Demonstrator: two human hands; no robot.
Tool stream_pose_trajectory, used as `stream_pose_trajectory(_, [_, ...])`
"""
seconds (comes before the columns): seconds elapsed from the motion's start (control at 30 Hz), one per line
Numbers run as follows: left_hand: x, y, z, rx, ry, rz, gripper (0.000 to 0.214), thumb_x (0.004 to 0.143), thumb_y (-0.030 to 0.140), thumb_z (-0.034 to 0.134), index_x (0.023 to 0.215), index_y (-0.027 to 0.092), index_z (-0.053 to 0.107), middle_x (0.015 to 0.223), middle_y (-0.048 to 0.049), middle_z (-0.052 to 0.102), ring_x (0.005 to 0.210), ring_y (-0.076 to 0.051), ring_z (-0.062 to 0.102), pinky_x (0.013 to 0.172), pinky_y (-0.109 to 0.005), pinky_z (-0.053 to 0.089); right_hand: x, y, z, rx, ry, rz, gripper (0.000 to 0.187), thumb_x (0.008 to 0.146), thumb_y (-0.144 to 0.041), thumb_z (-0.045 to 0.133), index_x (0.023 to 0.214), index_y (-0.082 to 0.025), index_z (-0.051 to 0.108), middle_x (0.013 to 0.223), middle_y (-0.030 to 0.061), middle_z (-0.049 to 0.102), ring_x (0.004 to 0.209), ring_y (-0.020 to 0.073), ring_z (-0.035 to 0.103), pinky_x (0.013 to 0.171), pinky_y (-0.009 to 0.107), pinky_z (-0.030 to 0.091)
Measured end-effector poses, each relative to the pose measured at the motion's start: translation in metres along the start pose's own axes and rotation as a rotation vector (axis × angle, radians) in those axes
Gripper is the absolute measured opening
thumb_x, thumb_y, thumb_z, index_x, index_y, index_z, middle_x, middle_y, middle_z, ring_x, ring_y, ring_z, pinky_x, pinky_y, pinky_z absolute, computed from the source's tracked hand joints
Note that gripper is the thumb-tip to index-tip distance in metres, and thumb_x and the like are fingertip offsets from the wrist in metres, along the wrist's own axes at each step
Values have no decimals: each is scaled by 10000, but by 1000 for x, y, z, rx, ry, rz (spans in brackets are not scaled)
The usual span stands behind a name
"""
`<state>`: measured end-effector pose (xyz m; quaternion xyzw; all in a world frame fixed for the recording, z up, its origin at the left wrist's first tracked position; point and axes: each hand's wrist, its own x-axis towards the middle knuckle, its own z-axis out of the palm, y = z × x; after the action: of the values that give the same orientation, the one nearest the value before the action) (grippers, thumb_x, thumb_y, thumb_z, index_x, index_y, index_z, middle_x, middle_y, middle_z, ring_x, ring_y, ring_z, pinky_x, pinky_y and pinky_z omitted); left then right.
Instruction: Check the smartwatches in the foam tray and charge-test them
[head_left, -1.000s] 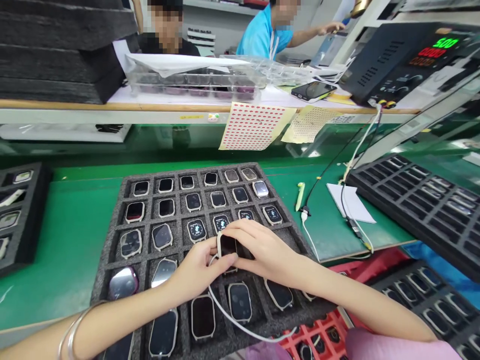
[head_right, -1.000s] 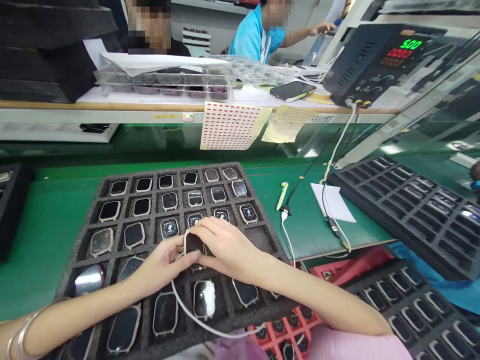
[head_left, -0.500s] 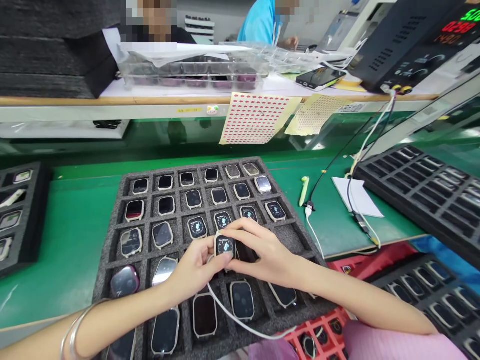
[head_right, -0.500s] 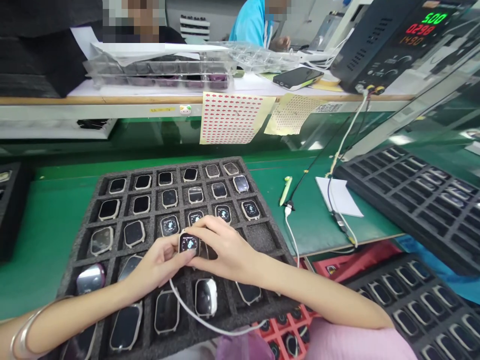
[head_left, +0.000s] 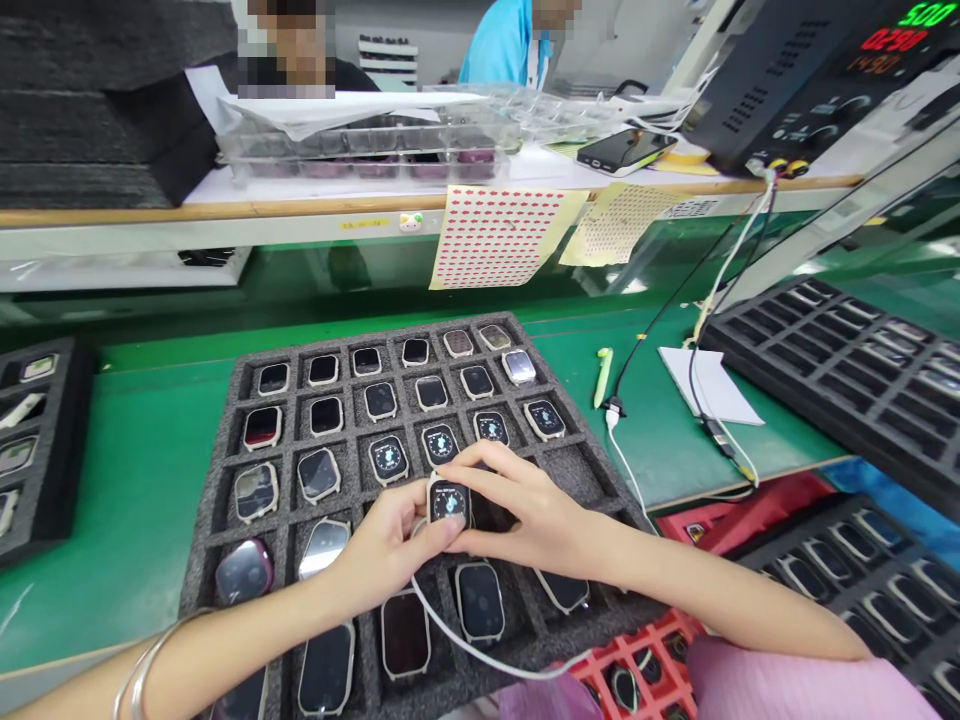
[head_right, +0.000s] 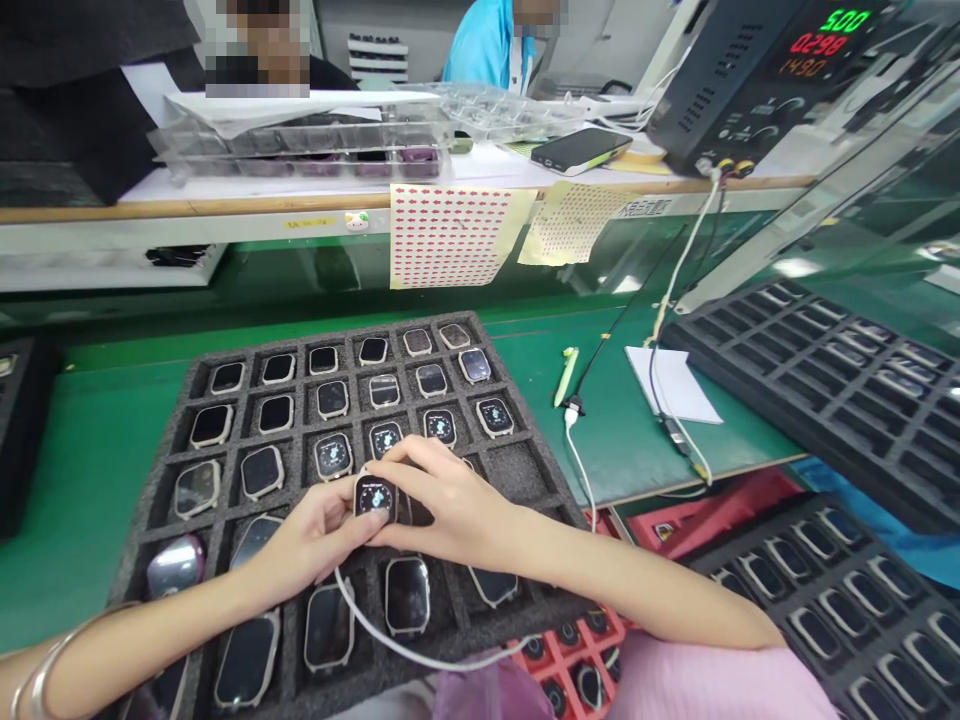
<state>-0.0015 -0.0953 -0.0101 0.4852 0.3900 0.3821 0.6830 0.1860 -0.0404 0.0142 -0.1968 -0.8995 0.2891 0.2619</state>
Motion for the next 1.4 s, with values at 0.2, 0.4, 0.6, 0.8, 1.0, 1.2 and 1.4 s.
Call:
stream_pose_trajectory(0.2, [-1,1,1,38,-12,12,226,857,347,591,947,142,619,838,-26,601,809,-177,524,767,-285,412,-3,-1,-1,14,-14,11,455,866,-308,649,1264,-153,495,1052,118,537,970,224,530,857,402,479])
stream_pose_trajectory(0.4, [0,0,3,113,-3,8,202,867,324,575,940,138,601,872,-30,599,853,-184,524,804,-295,415,-5,-2,-1,1,-33,63,418,864,-291,648,1235,-153,515,1049,112,541,976,222,523,883,410,463])
stream_pose_trajectory(0.6, [0,0,4,155,-17,-3,234,878,332,556,999,139,607,889,-35,603,865,-193,533,806,-303,425,-7,-4,-2,1,-30,95,417,849,-300,669,1215,-153,532,1043,105,554,974,228,520,884,412,450])
stream_pose_trajectory(0.8, [0,-2,5,271,-7,-23,280,863,362,569,1025,143,630,809,-27,613,842,-213,550,791,-319,443,-10,-4,-3,8,-25,120,384,823,-256,693,1166,-147,559,1022,94,567,959,215,526,895,397,439])
stream_pose_trajectory(1.0, [0,-1,6,309,-11,-23,304,862,360,568,1078,155,628,817,-25,633,867,-222,562,819,-328,446,-12,-4,-4,0,-7,104,376,828,-288,689,1153,-143,566,1010,94,574,953,219,523,900,399,433])
stream_pose_trajectory(1.2, [0,-1,8,357,-36,-35,363,869,344,561,1190,175,566,918,-31,653,910,-223,569,855,-341,442,-14,-4,-6,21,-26,126,386,816,-271,702,1160,-160,567,1031,86,575,967,213,535,908,387,430])
stream_pose_trajectory(1.4, [-1,1,8,389,-47,-36,371,879,368,536,1189,166,561,860,-23,638,939,-236,564,876,-359,441,-16,-4,-4,-3,-17,117,389,825,-286,696,1163,-145,562,1022,93,574,962,213,534,890,387,442])
